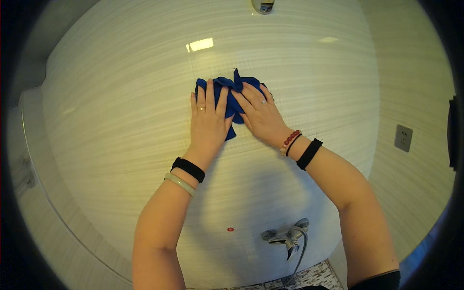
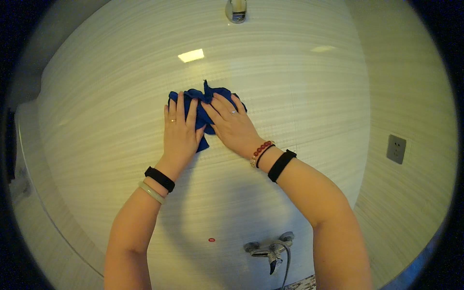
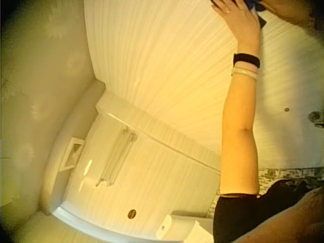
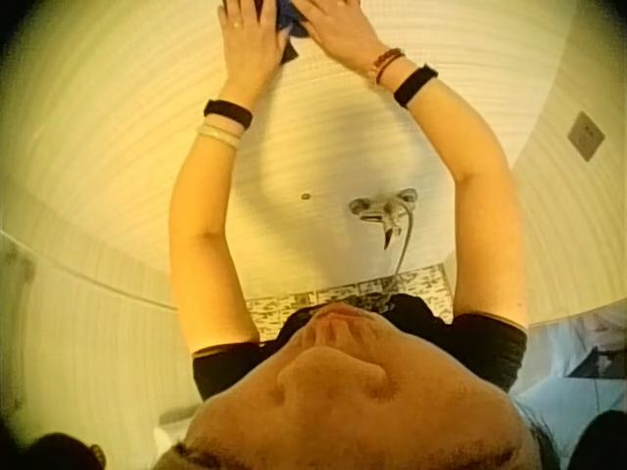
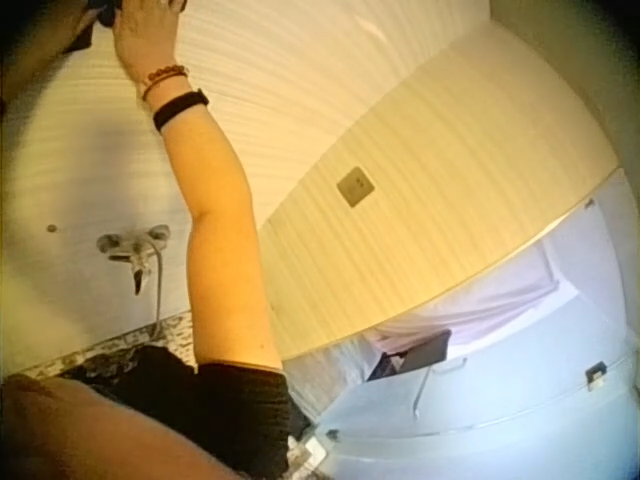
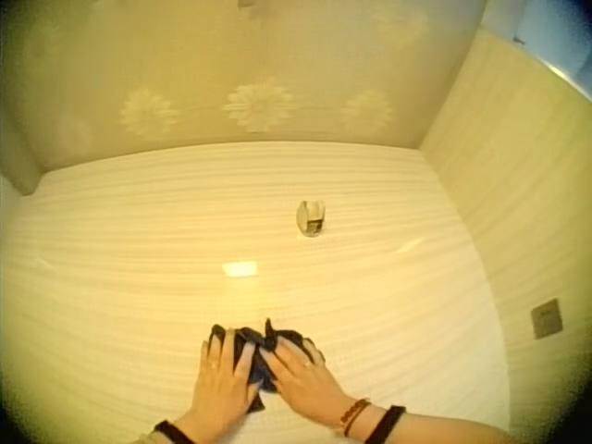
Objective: Cleaning and wiping down the walls and fixtures in a shower stall using a cloth.
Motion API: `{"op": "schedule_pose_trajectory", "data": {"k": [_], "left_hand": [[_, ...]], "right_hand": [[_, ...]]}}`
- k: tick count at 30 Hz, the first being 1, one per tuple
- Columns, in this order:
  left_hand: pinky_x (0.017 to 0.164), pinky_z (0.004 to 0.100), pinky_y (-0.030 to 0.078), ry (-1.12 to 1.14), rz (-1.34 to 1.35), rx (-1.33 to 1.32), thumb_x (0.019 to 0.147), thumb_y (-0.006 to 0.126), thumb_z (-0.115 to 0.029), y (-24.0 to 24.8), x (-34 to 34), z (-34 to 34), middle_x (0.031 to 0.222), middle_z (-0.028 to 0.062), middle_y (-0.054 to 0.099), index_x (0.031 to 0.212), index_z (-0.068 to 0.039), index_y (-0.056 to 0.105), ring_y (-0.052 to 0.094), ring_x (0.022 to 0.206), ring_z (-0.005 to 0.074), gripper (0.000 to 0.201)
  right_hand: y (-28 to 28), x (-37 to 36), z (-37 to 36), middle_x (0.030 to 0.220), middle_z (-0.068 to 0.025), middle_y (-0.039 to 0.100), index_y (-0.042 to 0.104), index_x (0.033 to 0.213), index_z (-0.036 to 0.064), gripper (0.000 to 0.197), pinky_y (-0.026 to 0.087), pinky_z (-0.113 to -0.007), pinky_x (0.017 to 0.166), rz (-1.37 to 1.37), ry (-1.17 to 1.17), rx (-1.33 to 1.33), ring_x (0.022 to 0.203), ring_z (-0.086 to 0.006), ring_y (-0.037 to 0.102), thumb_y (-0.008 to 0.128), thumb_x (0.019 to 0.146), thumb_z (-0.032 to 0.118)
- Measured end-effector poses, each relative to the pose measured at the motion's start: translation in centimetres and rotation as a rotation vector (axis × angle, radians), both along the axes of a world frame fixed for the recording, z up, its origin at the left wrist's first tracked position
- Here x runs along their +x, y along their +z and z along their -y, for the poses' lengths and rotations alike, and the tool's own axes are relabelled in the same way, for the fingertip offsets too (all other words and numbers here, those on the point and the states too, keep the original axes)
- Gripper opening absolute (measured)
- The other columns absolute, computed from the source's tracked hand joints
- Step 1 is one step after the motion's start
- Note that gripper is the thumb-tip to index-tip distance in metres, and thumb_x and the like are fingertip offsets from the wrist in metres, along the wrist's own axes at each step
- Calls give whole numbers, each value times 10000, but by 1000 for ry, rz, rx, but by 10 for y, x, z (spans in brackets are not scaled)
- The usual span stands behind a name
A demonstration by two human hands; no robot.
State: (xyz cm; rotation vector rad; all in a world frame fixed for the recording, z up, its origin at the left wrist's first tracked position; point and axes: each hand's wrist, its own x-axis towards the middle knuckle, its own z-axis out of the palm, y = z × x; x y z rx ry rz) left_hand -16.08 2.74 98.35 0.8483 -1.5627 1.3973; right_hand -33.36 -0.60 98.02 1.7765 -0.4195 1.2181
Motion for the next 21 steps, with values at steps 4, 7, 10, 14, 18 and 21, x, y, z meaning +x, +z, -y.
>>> {"op": "schedule_pose_trajectory", "data": {"k": [4, 7, 10, 14, 18, 21], "left_hand": [[1078, 559, 248, -6, -20, -6, 785, 694, -215, -5, -10, 9, 1426, 262, 303, 1394, -62, 362, 322, 1280, 459, 710], [1074, 554, 257, -9, -29, -102, 801, 682, -218, -7, -13, 16, 1426, 252, 308, 1398, -70, 359, 329, 1276, 455, 695], [1057, 559, 276, 36, -65, -187, 839, 647, -251, -5, -14, 17, 1420, 246, 325, 1402, -87, 358, 343, 1271, 453, 654], [1043, 563, 296, 59, -90, -288, 861, 619, -274, -1, -14, 23, 1413, 245, 340, 1403, -102, 355, 355, 1265, 453, 627], [1038, 567, 300, 67, -135, -310, 856, 619, -279, 0, -19, 28, 1400, 249, 357, 1395, -105, 362, 359, 1262, 452, 622], [1043, 569, 293, 70, -143, -303, 851, 621, -271, 0, -18, 32, 1395, 254, 363, 1392, -99, 365, 357, 1261, 454, 622]], "right_hand": [[-1, -7, 9, 1367, -121, 424, 397, 1369, 77, 541, 231, -476, 1096, 20, -22, 1, 1320, -274, 357, 582, 866, 157], [-2, -5, 14, 1344, -129, 453, 414, 1353, 80, 508, 244, -470, 1091, 81, 3, -72, 1306, -271, 378, 569, 876, 159], [2, 0, 17, 1326, -129, 473, 427, 1341, 90, 467, 253, -464, 1086, 118, 18, -154, 1296, -268, 390, 542, 899, 184], [7, 5, 19, 1319, -122, 478, 436, 1331, 90, 446, 254, -467, 1085, 151, 53, -210, 1292, -266, 392, 532, 906, 189], [11, 4, 24, 1310, -122, 482, 445, 1322, 86, 438, 255, -473, 1083, 147, 66, -214, 1287, -273, 394, 532, 905, 185], [9, 6, 26, 1308, -122, 484, 456, 1308, 81, 431, 256, -477, 1081, 146, 92, -227, 1287, -275, 394, 539, 896, 176]]}}
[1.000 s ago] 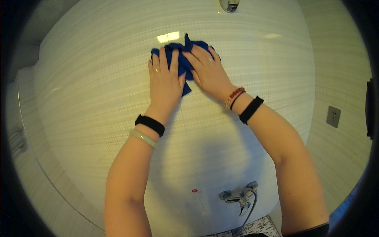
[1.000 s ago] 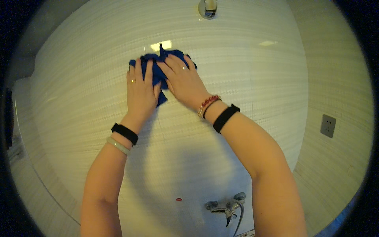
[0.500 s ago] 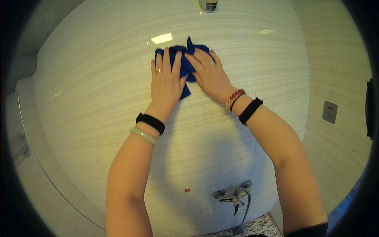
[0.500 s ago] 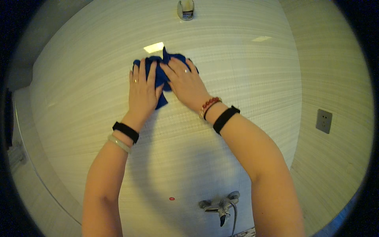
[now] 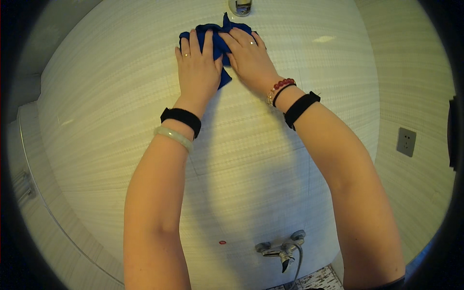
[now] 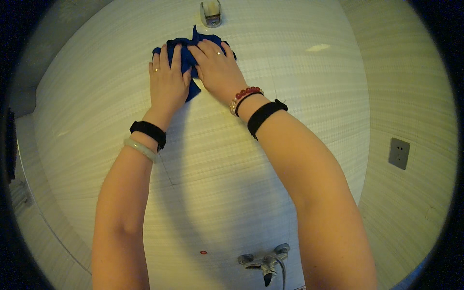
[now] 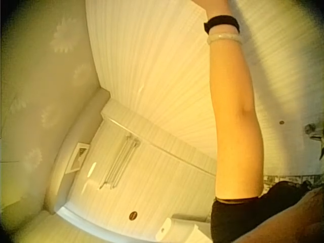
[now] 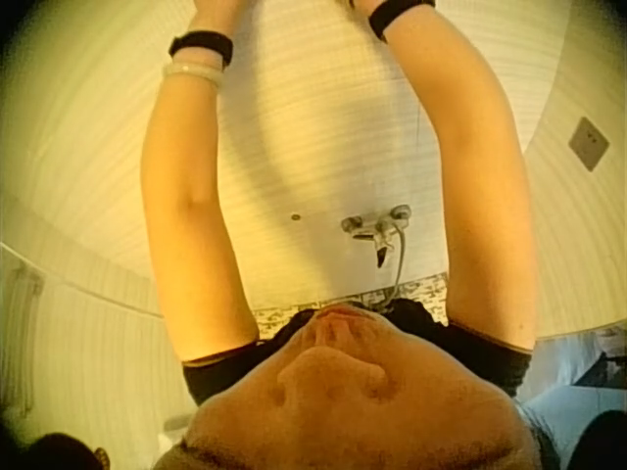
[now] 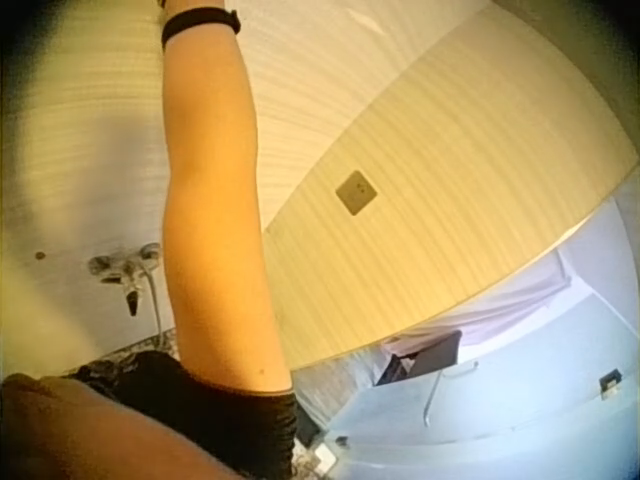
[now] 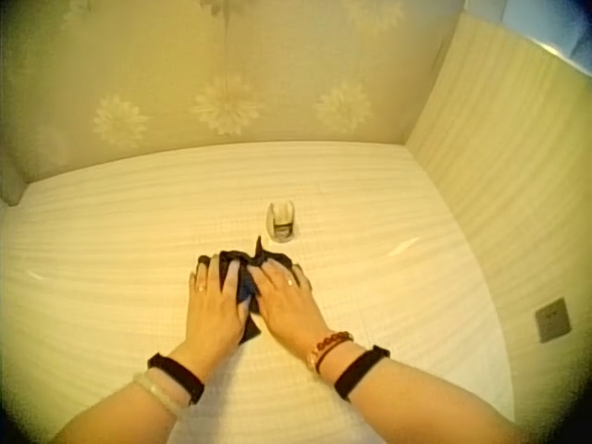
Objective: Cleaning and wiping down the walls and fixtures in a shower stall using a cloth.
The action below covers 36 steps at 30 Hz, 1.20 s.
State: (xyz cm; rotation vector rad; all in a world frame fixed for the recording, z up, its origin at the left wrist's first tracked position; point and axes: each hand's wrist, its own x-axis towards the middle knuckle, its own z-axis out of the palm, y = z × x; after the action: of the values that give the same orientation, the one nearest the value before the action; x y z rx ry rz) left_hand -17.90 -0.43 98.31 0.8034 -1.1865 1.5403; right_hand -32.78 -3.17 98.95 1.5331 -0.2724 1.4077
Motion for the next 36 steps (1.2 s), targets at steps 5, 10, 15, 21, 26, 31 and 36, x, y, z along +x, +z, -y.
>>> {"op": "schedule_pose_trajectory", "data": {"k": [5, 10, 15, 21, 26, 31, 36], "left_hand": [[1062, 571, 262, -57, 38, 94, 834, 635, -237, -2, -1, 2, 1401, 264, 346, 1380, -65, 373, 334, 1271, 465, 630], [1079, 587, 217, -133, 75, 291, 804, 665, -213, 1, 5, -8, 1424, 270, 297, 1385, -50, 366, 281, 1300, 476, 673], [1088, 597, 190, -169, 108, 355, 782, 693, -202, -1, 9, -3, 1444, 269, 260, 1396, -51, 352, 265, 1310, 479, 718], [1078, 591, 216, -151, 115, 281, 781, 700, -212, 2, 5, -6, 1430, 247, 307, 1399, -74, 356, 304, 1300, 453, 721], [1059, 600, 241, -101, 28, 119, 854, 629, -269, 8, 2, -3, 1430, 233, 320, 1412, -114, 348, 323, 1300, 440, 644], [1049, 592, 259, -48, 6, 8, 864, 610, -302, -6, 6, 0, 1409, 226, 359, 1403, -122, 367, 346, 1280, 436, 618], [1045, 579, 276, -49, 35, -54, 865, 599, -308, -2, 8, -7, 1396, 230, 377, 1390, -122, 386, 358, 1271, 433, 596]], "right_hand": [[-3, -6, 0, 1310, -129, 479, 450, 1307, 73, 465, 245, -492, 1083, -10, -65, 53, 1294, -287, 385, 571, 868, 163], [-5, -6, -10, 1355, -123, 433, 436, 1329, 75, 522, 218, -488, 1094, -69, -139, 201, 1326, -283, 344, 603, 843, 169], [-8, -12, -12, 1359, -105, 427, 417, 1361, 88, 574, 203, -476, 1106, -121, -186, 267, 1338, -266, 328, 627, 838, 198], [-4, -13, -8, 1352, -102, 445, 427, 1350, 91, 549, 212, -463, 1104, -60, -239, 198, 1325, -246, 352, 615, 842, 181], [8, -3, -6, 1323, -109, 482, 455, 1334, 125, 466, 262, -477, 1078, 30, -103, 99, 1302, -257, 391, 563, 881, 150], [-5, 6, -4, 1307, -96, 487, 451, 1333, 127, 441, 258, -490, 1082, 51, -84, 8, 1295, -260, 394, 537, 902, 172], [-8, 6, -12, 1310, -106, 483, 464, 1300, 103, 419, 254, -498, 1081, 60, -63, -28, 1294, -277, 389, 541, 895, 177]]}}
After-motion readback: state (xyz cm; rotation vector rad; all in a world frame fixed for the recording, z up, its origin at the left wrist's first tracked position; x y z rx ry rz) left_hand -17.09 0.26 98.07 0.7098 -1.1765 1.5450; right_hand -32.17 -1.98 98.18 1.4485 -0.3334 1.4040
